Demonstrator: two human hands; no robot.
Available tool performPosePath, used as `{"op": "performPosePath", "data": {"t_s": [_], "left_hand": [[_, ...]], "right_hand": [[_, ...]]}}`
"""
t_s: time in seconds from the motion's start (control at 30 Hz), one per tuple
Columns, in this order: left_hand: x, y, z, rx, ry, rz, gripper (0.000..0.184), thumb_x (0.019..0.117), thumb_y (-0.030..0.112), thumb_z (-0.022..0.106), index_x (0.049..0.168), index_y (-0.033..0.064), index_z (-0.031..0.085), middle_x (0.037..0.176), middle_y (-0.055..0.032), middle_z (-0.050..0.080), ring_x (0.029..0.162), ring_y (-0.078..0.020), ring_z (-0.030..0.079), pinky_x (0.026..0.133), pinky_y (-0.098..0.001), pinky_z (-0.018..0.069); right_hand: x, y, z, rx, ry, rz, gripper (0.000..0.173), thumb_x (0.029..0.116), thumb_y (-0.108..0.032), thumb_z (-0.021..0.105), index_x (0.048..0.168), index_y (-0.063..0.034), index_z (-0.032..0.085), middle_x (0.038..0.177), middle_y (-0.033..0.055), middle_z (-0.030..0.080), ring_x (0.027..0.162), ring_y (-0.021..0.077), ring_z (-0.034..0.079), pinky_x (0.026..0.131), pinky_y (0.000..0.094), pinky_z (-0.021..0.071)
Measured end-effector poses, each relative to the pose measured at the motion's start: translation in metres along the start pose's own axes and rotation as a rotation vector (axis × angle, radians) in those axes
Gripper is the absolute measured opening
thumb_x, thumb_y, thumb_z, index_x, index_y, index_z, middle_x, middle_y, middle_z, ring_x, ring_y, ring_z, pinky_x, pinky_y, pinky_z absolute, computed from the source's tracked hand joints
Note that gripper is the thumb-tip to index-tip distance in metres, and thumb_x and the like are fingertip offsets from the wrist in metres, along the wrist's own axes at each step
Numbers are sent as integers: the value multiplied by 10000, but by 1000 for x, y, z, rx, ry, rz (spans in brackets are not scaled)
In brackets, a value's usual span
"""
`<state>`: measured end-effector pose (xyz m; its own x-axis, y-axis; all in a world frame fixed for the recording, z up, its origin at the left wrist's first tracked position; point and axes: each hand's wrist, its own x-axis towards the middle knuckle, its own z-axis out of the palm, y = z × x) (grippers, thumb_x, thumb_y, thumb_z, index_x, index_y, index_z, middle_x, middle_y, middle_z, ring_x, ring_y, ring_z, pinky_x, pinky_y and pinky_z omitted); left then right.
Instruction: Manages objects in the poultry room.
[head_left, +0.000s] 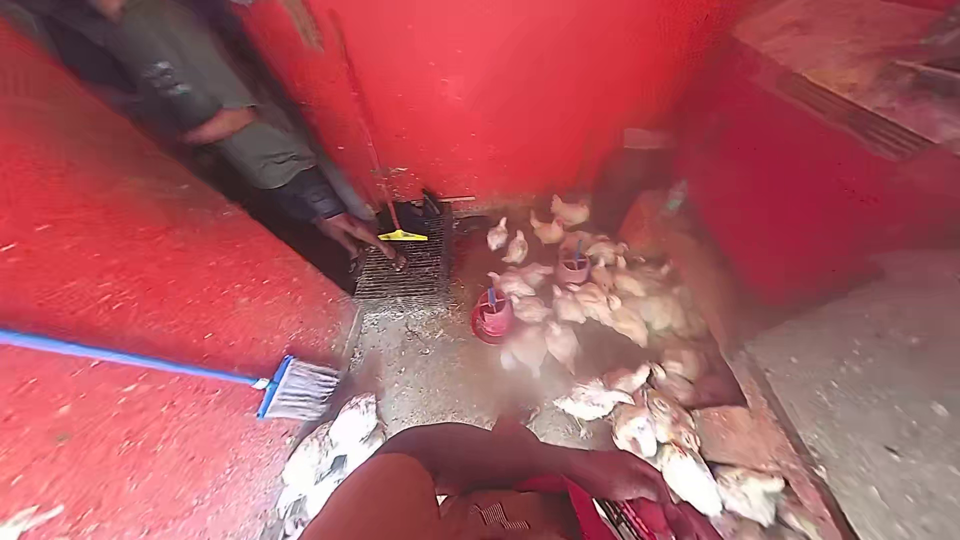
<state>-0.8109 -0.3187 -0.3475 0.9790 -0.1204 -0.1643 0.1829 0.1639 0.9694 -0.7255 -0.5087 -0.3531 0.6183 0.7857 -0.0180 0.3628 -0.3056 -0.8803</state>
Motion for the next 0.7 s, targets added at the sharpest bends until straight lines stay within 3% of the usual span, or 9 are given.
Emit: {"op": "performPosePath", "data": {"t_s": [0.13,0.2,0.27,0.3,0.33,0.4,0.43,0.57,0.7], "left_hand": [[11,17,-12,-45,-35,-131,301,1081,157,430,1133,-32,659,1099,-104,677,1028,-136,627,965,-356,505],[16,27,-26,144,-167,-47,258,1037,89,499,1217,-37,635,1191,-120,656,1110,-145,613,1000,-329,499],[24,28,-43,335,-302,101,384,931,95,657,1288,-39,608,1266,-158,633,1172,-185,608,1033,-338,493],[30,29,-45,291,-299,93,373,911,93,670,1252,-50,621,1226,-159,644,1138,-192,617,1011,-344,499],[38,30,-47,178,-245,4,275,954,98,604,1193,-35,635,1139,-115,659,1053,-157,632,951,-325,527],[57,35,-54,118,-116,-169,269,1072,245,492,1110,37,658,975,-35,688,879,-100,655,814,-306,560],[64,38,-62,216,-111,-181,303,1080,287,488,1119,50,672,970,-27,684,872,-84,646,813,-296,547],[83,40,-83,683,-229,-34,357,1067,336,509,1142,56,717,1085,-91,709,1001,-141,669,932,-326,532],[97,33,-87,844,-398,-86,386,1074,334,473,1143,32,702,1085,-137,700,1018,-230,677,941,-412,534]], "right_hand": [[13,6,13,-226,256,-106,425,993,-307,507,770,10,681,689,109,649,660,212,660,647,419,567],[20,-1,14,-254,336,-92,350,963,-270,556,775,-10,693,724,100,671,698,223,678,683,435,583],[29,-18,7,-296,368,-53,272,941,-226,620,815,-7,723,804,126,715,785,266,710,756,483,591],[32,-26,6,-306,384,-35,252,935,-209,639,818,-6,731,821,133,726,811,278,717,777,489,587],[38,-29,5,-321,399,-26,260,954,-222,638,825,-20,737,830,123,733,829,268,723,789,475,590],[48,-25,1,-332,379,18,281,994,-268,606,887,-52,751,873,98,742,879,252,726,817,468,590],[51,-24,0,-314,332,84,300,1015,-299,590,950,-61,761,925,96,750,928,251,724,854,477,581],[56,-28,-3,-242,162,384,366,1027,-388,554,1148,-87,723,1052,95,730,990,247,701,902,492,557],[54,-22,14,-209,135,515,380,1012,-421,563,1137,-97,717,1031,107,728,979,276,700,881,530,545]]}}
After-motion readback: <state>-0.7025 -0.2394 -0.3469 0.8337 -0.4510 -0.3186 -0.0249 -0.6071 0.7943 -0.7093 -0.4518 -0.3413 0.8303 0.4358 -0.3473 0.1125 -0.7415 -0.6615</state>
